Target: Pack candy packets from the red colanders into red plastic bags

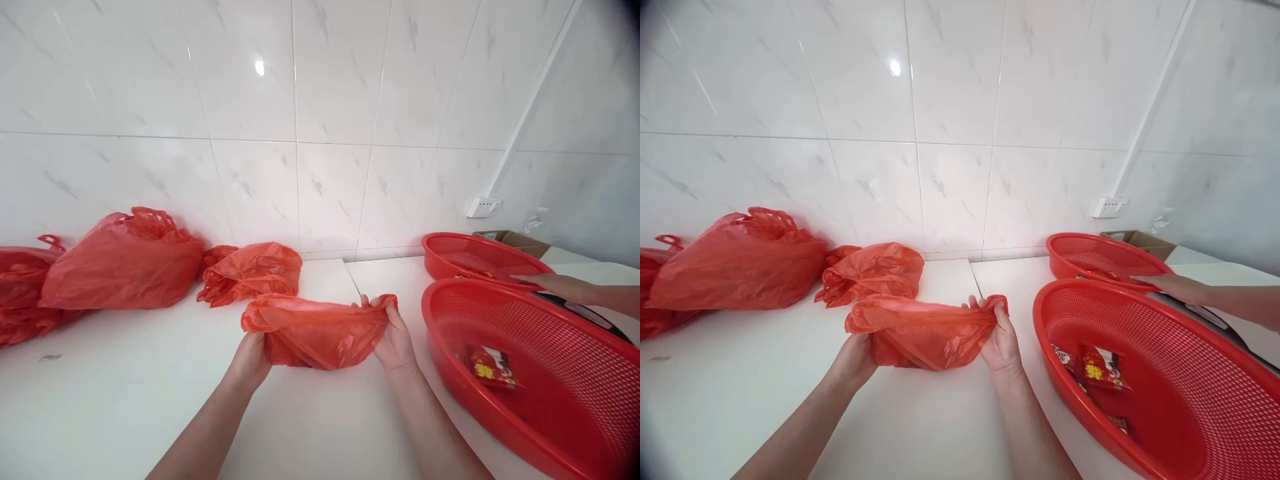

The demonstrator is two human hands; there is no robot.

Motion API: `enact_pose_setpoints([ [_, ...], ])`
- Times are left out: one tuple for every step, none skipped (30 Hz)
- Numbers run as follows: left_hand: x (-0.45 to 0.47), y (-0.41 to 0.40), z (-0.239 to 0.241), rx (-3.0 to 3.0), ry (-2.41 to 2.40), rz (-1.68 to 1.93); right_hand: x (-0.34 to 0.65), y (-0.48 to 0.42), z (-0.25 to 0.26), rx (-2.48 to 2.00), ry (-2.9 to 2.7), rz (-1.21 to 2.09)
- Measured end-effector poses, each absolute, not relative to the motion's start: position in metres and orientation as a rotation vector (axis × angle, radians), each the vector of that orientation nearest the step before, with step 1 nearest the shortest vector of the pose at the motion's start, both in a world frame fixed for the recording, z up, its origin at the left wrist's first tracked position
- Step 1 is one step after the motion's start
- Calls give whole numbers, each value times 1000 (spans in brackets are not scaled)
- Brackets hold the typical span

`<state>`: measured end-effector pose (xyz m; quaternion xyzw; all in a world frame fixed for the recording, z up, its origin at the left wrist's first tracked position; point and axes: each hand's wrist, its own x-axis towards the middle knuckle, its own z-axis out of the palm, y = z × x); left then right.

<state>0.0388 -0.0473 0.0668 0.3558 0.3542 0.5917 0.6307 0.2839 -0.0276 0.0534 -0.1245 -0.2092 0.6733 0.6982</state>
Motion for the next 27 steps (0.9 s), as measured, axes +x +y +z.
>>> enact_pose_setpoints([
  [42,-48,63,773,827,1315,283,-27,53,-238,-438,1530],
  [44,-48,58,736,841,1279,283,-28,53,-201,-423,1564],
  [47,-48,54,702,854,1244,282,-28,53,-174,-421,1601],
  [48,-48,50,673,867,1212,281,-30,54,-163,-427,1630],
  [50,-49,47,652,874,1178,280,-31,54,-167,-439,1646],
  [50,-49,43,638,878,1146,279,-33,55,-182,-454,1654],
  [50,-49,41,639,872,1116,278,-36,56,-204,-473,1657],
  [49,-50,39,655,854,1097,276,-38,57,-231,-498,1660],
  [48,-51,38,686,825,1086,274,-40,59,-260,-528,1669],
  [46,-51,38,727,785,1084,271,-41,59,-287,-561,1683],
  [44,-52,40,770,739,1093,269,-42,60,-310,-594,1702],
  [40,-53,41,810,689,1114,266,-42,59,-332,-626,1720],
  [36,-54,44,842,642,1147,264,-42,58,-356,-655,1740],
  [32,-55,47,865,602,1186,262,-41,56,-382,-681,1760],
  [27,-56,50,878,567,1228,261,-40,54,-414,-704,1778],
  [22,-57,54,884,542,1270,260,-39,52,-452,-725,1792],
  [17,-57,57,882,525,1304,259,-38,50,-493,-741,1803],
  [13,-58,60,874,516,1329,259,-38,48,-531,-751,1811],
  [9,-58,63,853,516,1353,259,-37,47,-554,-752,1816],
  [7,-58,66,818,523,1381,259,-38,47,-555,-744,1817],
  [6,-58,68,772,543,1413,260,-38,47,-535,-725,1811],
  [6,-58,69,719,578,1443,260,-39,48,-501,-699,1801],
  [7,-58,69,665,623,1471,261,-40,49,-465,-674,1786],
  [8,-58,70,620,671,1493,261,-40,50,-435,-656,1770],
  [11,-59,69,592,711,1505,261,-41,51,-417,-645,1757],
  [13,-59,69,586,739,1502,261,-41,51,-411,-642,1749],
  [15,-60,69,601,748,1484,261,-42,51,-412,-642,1745],
])
